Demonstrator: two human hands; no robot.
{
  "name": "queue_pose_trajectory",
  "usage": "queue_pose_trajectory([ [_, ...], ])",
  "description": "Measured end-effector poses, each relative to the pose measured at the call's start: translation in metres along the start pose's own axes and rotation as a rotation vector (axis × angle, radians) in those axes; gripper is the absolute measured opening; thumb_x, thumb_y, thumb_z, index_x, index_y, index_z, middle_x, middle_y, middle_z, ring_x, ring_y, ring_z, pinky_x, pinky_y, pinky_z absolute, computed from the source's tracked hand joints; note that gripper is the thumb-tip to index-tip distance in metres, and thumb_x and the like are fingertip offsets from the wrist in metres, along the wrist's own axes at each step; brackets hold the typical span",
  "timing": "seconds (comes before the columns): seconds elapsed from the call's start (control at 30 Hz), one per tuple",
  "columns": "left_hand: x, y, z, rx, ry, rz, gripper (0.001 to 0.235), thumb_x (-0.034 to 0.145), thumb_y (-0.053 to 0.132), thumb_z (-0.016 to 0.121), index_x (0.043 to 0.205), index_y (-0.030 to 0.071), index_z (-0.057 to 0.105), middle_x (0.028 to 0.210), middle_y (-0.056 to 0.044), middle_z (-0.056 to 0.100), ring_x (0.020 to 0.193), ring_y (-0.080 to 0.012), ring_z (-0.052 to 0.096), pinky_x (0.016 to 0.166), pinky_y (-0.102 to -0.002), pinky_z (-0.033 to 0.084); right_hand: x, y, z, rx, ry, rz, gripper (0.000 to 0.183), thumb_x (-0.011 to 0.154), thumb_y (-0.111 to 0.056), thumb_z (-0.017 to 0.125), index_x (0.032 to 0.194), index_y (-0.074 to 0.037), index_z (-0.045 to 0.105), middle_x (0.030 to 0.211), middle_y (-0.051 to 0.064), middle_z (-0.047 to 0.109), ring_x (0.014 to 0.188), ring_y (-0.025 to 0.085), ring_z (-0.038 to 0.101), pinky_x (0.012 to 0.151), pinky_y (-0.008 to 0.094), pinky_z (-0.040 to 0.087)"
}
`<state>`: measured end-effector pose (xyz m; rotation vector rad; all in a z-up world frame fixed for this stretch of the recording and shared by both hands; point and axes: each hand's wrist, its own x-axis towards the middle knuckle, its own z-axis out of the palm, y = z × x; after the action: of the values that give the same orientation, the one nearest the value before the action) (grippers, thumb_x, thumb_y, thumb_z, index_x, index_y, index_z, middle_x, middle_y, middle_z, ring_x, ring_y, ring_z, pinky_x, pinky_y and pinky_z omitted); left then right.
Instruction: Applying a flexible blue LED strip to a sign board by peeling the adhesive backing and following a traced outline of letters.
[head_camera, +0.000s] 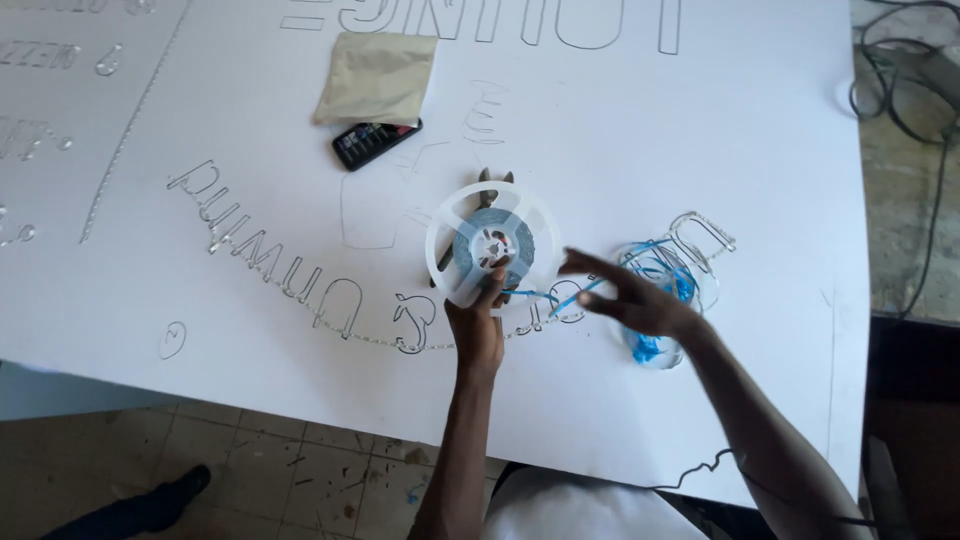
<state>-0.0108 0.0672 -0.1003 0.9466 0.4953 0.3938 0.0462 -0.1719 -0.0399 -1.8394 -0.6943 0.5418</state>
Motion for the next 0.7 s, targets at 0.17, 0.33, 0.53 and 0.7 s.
queue_pose_trajectory([
  [0.17, -0.02, 0.004, 0.013, -0.116, 0.063, -0.048, 0.041, 0.093, 0.009, 0.094, 0.13, 0.007, 0.079, 0.124, -0.012, 0.082, 0.11, -0.0257, 0.079, 0.093, -0.038, 0.067, 0.009, 0.002, 0.039, 0.112, -0.157, 0.112, 0.039, 0.118, -0.037, 0.06, 0.103, -0.008, 0.082, 0.078, 0.01, 0.081, 0.079, 0.025, 0.073, 0.085, 0.046, 0.056],
  [0.33, 0.044, -0.018, -0.06, -0.167, 0.152, -0.128, 0.039, 0.095, 0.008, 0.091, 0.131, 0.008, 0.077, 0.124, -0.011, 0.081, 0.112, -0.0278, 0.08, 0.098, -0.042, 0.067, -0.02, 0.093, -0.023, 0.051, -0.01, 0.259, 0.029, 0.113, -0.025, 0.067, 0.106, -0.005, 0.086, 0.078, 0.016, 0.082, 0.079, 0.028, 0.078, 0.089, 0.047, 0.061],
  [0.53, 0.049, 0.043, -0.07, -0.159, 0.266, 0.075, 0.043, 0.1, 0.017, 0.089, 0.14, 0.017, 0.075, 0.134, -0.007, 0.079, 0.125, -0.0263, 0.08, 0.113, -0.047, 0.066, -0.104, 0.17, -0.075, 0.104, 0.523, 0.323, 0.032, 0.118, -0.026, 0.069, 0.11, 0.0, 0.085, 0.073, 0.016, 0.073, 0.076, 0.024, 0.067, 0.08, 0.039, 0.054],
  [0.7, 0.069, 0.006, 0.033, -0.059, 0.021, -0.197, 0.047, 0.098, 0.01, 0.088, 0.142, 0.007, 0.074, 0.139, -0.019, 0.077, 0.13, -0.0362, 0.076, 0.114, -0.057, 0.06, -0.06, 0.164, -0.041, 0.265, 0.236, 0.301, 0.018, 0.108, -0.011, 0.07, 0.11, 0.002, 0.083, 0.082, 0.011, 0.083, 0.084, 0.021, 0.076, 0.088, 0.04, 0.06],
])
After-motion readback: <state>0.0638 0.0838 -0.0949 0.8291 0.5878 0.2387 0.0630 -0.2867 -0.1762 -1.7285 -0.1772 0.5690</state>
